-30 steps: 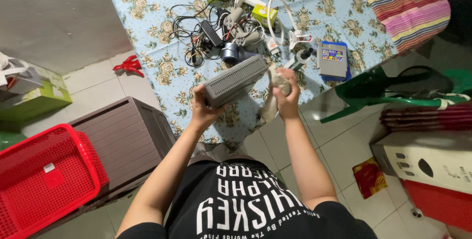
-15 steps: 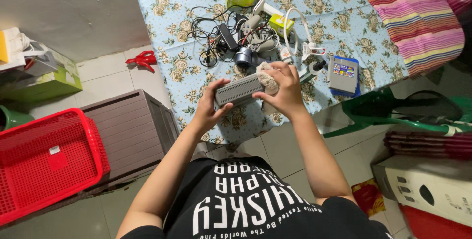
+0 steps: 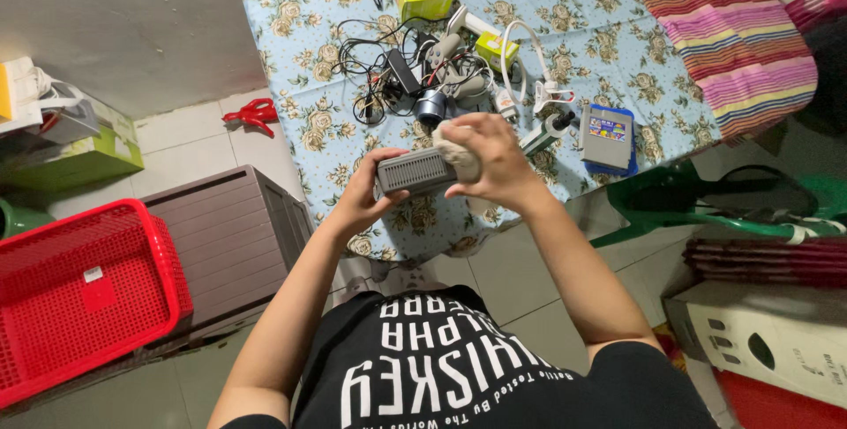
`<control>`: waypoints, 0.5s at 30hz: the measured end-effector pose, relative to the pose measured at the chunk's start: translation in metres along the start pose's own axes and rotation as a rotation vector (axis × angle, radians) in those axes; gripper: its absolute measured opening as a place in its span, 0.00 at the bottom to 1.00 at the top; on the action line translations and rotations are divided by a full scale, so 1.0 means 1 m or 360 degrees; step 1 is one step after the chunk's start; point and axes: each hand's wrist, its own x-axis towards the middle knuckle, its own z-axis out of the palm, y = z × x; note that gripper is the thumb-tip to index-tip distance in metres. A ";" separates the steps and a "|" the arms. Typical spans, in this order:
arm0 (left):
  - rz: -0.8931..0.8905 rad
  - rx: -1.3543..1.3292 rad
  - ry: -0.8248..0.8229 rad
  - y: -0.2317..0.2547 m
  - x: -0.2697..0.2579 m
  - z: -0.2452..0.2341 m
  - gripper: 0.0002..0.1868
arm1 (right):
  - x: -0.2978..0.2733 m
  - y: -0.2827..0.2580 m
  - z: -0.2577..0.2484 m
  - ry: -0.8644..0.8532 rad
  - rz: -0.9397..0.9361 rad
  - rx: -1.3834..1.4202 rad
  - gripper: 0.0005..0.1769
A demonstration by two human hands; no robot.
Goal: The person cleans a game console and various power adapters using a cloth and a spray bottle. The person wipes the top, bottom, and sides of the console, then proceeds to clean a white power cable and several small power adapters individually.
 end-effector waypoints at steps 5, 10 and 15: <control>-0.0063 -0.0087 -0.0052 -0.015 0.003 -0.001 0.32 | -0.004 -0.009 0.027 0.0110 -0.0075 -0.0464 0.35; -0.0053 0.0017 -0.0054 -0.018 0.001 0.000 0.34 | -0.036 0.009 0.054 0.0370 -0.0161 -0.0488 0.25; -0.0137 0.0006 -0.0044 -0.012 -0.001 0.002 0.34 | -0.022 0.035 0.029 0.0219 0.0458 0.0709 0.15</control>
